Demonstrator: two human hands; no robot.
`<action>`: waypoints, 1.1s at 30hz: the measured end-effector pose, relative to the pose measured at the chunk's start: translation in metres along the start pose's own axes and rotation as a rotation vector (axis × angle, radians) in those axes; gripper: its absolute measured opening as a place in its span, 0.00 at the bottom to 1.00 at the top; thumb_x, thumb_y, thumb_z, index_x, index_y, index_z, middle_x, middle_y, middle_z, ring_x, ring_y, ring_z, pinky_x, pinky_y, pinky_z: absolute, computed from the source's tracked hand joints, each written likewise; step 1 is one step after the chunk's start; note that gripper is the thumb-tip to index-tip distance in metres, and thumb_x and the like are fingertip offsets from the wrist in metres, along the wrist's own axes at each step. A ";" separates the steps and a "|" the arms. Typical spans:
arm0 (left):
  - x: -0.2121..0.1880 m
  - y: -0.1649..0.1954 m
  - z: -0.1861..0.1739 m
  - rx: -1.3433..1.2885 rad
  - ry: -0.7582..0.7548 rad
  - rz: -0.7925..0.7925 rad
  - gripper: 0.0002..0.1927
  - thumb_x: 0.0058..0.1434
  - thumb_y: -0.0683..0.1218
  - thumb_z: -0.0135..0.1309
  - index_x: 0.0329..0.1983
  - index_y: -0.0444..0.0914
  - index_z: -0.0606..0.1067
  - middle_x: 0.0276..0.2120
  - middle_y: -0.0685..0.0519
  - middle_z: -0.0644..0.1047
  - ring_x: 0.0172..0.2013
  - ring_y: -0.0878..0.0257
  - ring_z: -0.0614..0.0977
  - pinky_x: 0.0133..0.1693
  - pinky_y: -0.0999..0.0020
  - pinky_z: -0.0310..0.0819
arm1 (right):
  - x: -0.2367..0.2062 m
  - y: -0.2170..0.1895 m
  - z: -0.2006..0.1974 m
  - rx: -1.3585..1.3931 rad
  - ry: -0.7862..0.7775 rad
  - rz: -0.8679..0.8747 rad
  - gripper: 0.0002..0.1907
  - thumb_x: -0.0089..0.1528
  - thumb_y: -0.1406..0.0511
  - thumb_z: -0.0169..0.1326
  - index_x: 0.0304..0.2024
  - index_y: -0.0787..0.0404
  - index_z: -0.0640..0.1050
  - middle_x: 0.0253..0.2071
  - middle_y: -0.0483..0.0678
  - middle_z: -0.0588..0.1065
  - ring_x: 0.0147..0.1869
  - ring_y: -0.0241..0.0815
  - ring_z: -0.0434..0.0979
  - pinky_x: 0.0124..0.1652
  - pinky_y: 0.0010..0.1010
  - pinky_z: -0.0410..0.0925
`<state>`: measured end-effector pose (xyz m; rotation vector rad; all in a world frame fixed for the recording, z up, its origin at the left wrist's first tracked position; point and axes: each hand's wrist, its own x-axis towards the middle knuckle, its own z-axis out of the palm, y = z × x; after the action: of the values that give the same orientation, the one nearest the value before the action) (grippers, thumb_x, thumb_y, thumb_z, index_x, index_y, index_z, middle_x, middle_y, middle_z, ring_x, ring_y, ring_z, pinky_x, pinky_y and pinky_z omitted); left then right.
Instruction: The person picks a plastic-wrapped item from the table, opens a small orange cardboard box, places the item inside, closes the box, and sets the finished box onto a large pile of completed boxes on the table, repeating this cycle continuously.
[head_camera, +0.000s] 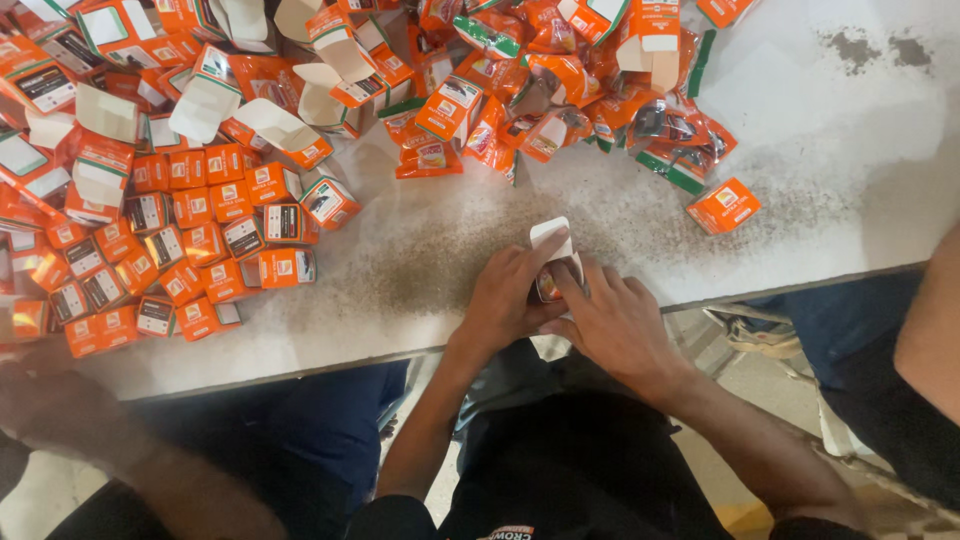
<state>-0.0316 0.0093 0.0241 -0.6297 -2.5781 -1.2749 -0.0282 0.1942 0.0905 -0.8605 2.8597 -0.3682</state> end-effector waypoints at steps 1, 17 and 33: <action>-0.002 -0.001 0.001 0.012 -0.008 0.011 0.47 0.50 0.48 0.72 0.72 0.42 0.65 0.42 0.49 0.79 0.42 0.49 0.78 0.49 0.54 0.74 | 0.001 0.000 0.002 -0.017 -0.047 0.039 0.38 0.54 0.47 0.62 0.61 0.56 0.69 0.55 0.51 0.71 0.53 0.52 0.77 0.44 0.46 0.71; -0.033 0.013 0.009 -0.077 0.221 -0.023 0.21 0.61 0.40 0.65 0.58 0.39 0.76 0.61 0.42 0.76 0.54 0.46 0.83 0.52 0.60 0.82 | -0.021 0.028 0.060 0.431 0.528 -0.080 0.30 0.60 0.63 0.64 0.64 0.61 0.73 0.56 0.56 0.76 0.56 0.57 0.78 0.53 0.44 0.72; -0.012 0.009 -0.003 -0.017 0.190 0.165 0.14 0.55 0.38 0.68 0.42 0.39 0.78 0.55 0.47 0.77 0.58 0.48 0.81 0.55 0.58 0.81 | 0.003 0.046 0.043 0.398 0.512 -0.320 0.14 0.55 0.67 0.68 0.43 0.55 0.81 0.56 0.49 0.78 0.51 0.51 0.82 0.47 0.39 0.74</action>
<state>-0.0168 0.0078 0.0279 -0.6736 -2.3141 -1.2396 -0.0463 0.2216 0.0364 -1.2847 2.8849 -1.3144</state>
